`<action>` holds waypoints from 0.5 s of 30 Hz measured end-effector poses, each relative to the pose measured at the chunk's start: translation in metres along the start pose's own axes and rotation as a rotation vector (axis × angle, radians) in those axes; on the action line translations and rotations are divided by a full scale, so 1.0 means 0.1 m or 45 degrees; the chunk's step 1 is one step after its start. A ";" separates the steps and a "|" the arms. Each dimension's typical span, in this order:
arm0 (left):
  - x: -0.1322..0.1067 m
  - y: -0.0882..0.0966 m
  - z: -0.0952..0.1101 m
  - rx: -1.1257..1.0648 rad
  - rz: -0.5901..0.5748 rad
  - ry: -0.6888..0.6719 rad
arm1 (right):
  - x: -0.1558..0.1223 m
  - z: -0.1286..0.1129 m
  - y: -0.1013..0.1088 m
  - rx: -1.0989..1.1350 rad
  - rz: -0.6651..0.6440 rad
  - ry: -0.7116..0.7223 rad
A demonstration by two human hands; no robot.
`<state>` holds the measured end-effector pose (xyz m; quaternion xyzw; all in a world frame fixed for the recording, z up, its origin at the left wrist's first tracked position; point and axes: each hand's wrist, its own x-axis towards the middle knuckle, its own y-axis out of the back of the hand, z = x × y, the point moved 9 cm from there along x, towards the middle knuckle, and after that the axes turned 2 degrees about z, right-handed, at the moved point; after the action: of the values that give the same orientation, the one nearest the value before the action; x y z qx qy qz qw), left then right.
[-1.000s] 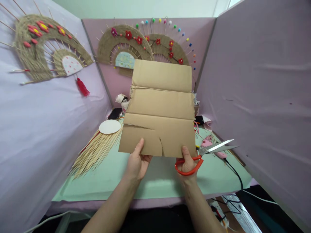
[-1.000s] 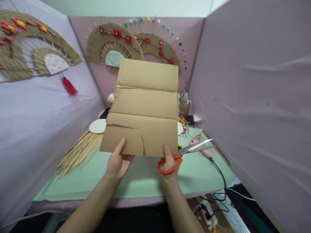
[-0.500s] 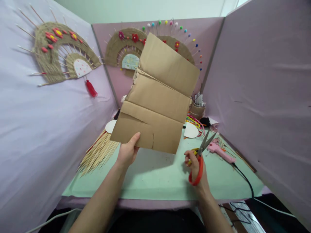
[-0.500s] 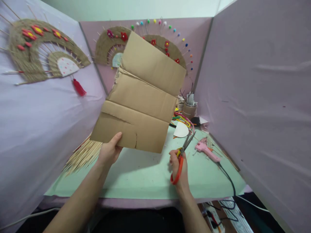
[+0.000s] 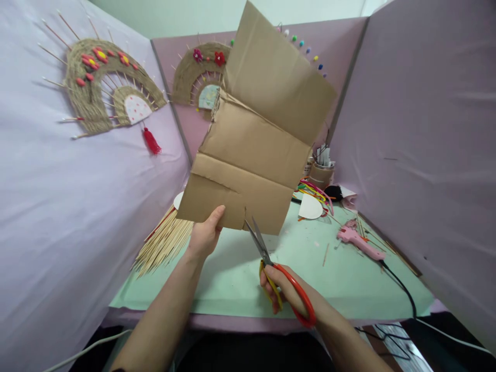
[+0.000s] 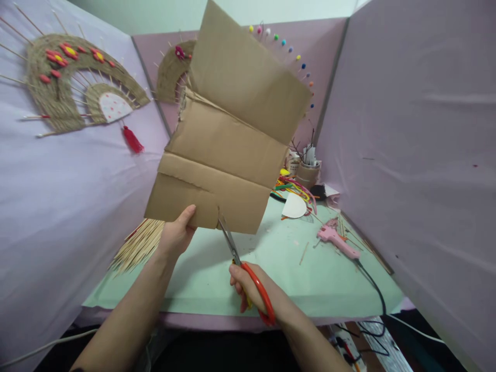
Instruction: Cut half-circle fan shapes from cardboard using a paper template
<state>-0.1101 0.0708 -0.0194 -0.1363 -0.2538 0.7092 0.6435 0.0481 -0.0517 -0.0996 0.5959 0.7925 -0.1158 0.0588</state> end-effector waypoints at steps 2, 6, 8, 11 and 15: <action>-0.01 -0.01 0.02 0.002 0.005 -0.002 | 0.02 0.02 0.05 -0.026 0.009 -0.003; -0.02 -0.02 0.03 0.010 0.031 0.013 | 0.10 0.07 0.13 -0.151 0.082 0.052; -0.04 -0.02 0.03 0.019 0.058 0.043 | 0.15 0.08 0.15 -0.186 0.133 0.086; -0.06 -0.03 0.03 0.024 0.080 0.085 | 0.21 0.05 0.14 -0.190 0.186 0.124; -0.12 -0.05 -0.04 0.041 0.075 0.159 | 0.26 -0.08 0.11 -0.147 0.223 0.168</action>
<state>-0.1018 0.0599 -0.0220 -0.1773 -0.1976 0.7218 0.6391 0.0520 -0.0223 -0.0994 0.6648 0.7449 -0.0247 0.0507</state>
